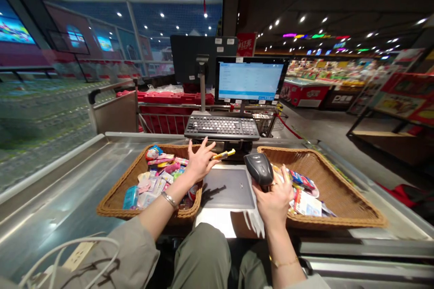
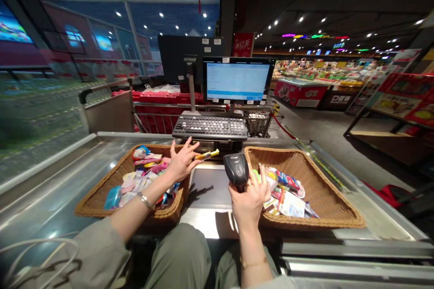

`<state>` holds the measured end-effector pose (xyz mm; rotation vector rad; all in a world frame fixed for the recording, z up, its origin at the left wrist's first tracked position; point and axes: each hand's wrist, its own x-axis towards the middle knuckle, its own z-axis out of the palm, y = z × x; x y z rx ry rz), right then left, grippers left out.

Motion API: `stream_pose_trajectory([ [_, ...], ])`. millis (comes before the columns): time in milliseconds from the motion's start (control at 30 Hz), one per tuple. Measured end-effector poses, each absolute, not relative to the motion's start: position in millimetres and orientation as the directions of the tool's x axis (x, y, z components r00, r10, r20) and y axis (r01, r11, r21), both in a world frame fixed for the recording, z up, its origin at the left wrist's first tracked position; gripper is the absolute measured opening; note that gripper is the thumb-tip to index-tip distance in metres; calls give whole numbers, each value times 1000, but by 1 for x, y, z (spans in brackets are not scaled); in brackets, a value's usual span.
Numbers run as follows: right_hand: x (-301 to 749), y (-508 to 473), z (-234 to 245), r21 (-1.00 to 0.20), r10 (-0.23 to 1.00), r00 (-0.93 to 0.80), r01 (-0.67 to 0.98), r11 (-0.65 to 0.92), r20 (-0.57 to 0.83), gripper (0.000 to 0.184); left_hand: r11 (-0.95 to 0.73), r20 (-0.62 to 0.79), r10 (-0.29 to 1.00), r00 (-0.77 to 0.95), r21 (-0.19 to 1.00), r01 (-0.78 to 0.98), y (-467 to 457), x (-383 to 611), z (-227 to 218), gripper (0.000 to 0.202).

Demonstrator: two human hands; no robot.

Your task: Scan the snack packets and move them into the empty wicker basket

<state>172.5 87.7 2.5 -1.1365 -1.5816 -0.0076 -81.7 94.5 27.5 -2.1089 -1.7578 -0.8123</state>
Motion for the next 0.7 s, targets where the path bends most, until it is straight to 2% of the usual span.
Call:
stream_pose_trajectory([
  [267, 193, 89, 4, -566, 612, 217, 683, 461, 760, 30, -284, 585, 796, 156, 133, 950, 112, -53, 37, 18],
  [700, 232, 96, -3, -680, 576, 441, 668, 302, 688, 44, -378, 576, 780, 246, 121, 918, 131, -6, 46, 19],
])
